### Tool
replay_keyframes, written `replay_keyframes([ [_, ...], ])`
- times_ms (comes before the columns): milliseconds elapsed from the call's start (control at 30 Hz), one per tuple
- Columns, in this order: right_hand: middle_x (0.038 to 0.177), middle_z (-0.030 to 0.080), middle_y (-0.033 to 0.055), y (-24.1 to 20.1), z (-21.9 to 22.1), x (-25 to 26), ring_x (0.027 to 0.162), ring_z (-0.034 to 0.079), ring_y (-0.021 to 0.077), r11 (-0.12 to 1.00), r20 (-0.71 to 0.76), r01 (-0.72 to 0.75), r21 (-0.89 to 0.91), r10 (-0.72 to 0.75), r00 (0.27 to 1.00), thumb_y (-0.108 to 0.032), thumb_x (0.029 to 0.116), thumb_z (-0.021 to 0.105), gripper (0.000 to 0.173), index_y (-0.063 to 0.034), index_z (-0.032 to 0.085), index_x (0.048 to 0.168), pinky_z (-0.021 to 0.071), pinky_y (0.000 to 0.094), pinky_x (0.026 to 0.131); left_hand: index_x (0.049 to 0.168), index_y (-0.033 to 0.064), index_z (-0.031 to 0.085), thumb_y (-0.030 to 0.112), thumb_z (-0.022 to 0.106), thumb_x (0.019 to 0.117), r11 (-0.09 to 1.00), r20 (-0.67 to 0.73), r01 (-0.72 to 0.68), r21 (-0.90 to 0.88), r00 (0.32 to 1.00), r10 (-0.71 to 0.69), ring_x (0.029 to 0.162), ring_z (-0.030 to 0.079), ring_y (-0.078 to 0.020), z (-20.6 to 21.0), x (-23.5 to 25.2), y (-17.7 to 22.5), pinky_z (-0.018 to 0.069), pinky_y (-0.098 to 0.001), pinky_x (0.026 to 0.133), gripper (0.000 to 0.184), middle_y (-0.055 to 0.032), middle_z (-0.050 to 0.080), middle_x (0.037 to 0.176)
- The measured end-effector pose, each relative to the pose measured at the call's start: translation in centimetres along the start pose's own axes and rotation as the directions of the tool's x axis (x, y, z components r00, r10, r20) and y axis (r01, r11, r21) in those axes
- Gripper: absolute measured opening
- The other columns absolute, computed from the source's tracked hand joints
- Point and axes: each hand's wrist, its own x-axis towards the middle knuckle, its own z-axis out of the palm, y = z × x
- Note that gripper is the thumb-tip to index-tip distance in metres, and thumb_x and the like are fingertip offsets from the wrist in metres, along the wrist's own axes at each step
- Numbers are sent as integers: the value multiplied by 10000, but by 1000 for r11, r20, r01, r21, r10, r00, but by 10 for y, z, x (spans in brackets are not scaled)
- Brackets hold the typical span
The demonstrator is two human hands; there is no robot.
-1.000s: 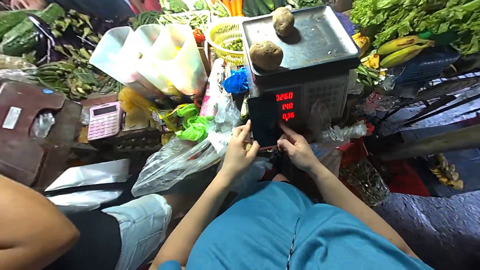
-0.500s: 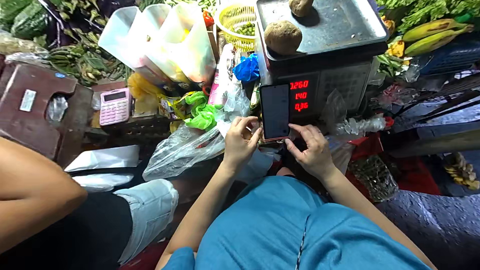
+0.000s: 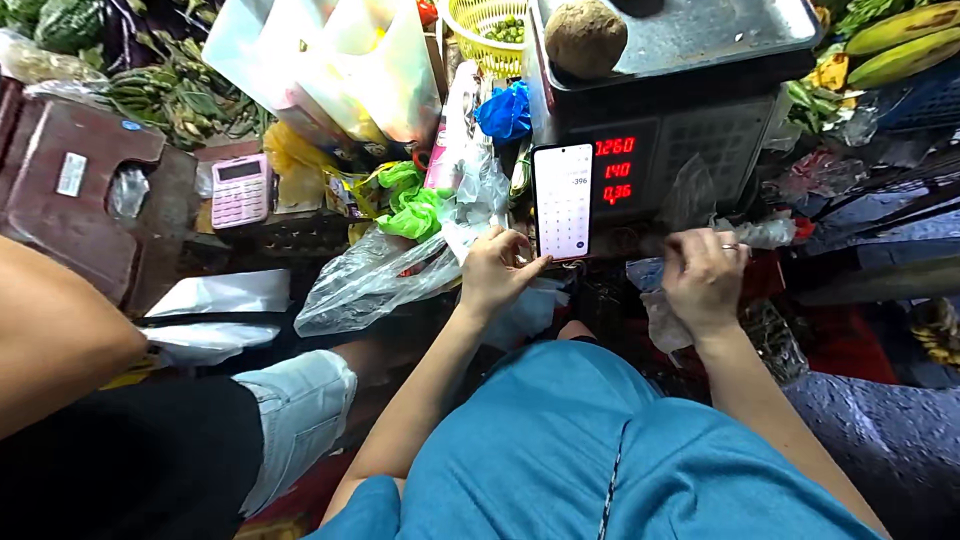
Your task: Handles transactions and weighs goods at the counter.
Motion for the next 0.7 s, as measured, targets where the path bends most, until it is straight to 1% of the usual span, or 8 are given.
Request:
replay_keyframes([
  [100,1109,689,216,-30,11,-3,1063,643,424,984,-6,128,125,-128,992,-295,1032,568,335,-37,708,1193,497,582,908,956,72,682,357,865,778,998,-3,5,56,1000,-5,707,565,-194,1,3,5,500,-407,654,383,-62,602,848],
  [233,1094,704,151,-49,23,-3,1053,645,356,952,-46,215,217,-210,977,-306,1033,578,306,-91,737,1182,506,505,898,1066,34,656,333,889,748,990,-19,-8,142,1000,11,757,618,-267,3,7,16,534,-476,655,495,-115,630,899],
  [400,1089,703,152,-48,23,8,1040,645,353,945,-66,222,242,-212,975,-284,1025,584,308,-84,723,1213,506,494,893,1160,53,605,329,904,719,994,-51,-9,108,999,15,675,587,-216,-5,9,16,524,-428,601,601,-74,607,836],
  [467,1092,703,157,-49,24,12,1045,642,360,943,-68,227,242,-217,974,-282,1023,573,330,-85,713,1247,505,493,893,1133,51,605,342,868,767,998,-76,10,65,997,-5,652,581,-191,-9,12,14,521,-391,583,536,-71,607,831],
  [533,1120,692,171,-52,25,16,1062,637,371,945,-50,212,251,-206,977,-297,1020,563,387,-82,672,1322,507,497,907,1093,49,616,376,782,846,999,-103,33,37,994,-29,649,586,-175,-12,21,12,520,-373,587,442,-66,613,821],
  [600,1214,663,203,-56,26,20,1127,638,364,934,2,137,329,-145,989,-313,1016,579,490,-45,569,1426,523,499,962,1081,48,618,389,727,891,999,-108,55,1,993,-54,635,588,-169,-15,30,13,519,-373,582,405,-59,613,796],
  [667,1340,614,214,-60,25,23,1211,634,297,872,87,4,489,-53,995,-325,1018,608,599,-12,443,1502,522,452,1030,1091,53,610,381,708,912,997,-100,67,-36,992,-71,618,581,-160,-18,37,15,512,-361,567,386,-54,608,783],
  [700,1325,622,193,-61,26,25,1185,647,248,827,123,-56,559,-16,992,-331,1013,617,631,-18,405,1518,532,416,1016,1087,54,609,374,712,910,996,-100,68,-51,992,-73,608,571,-155,-18,40,15,504,-354,558,381,-51,601,773],
])
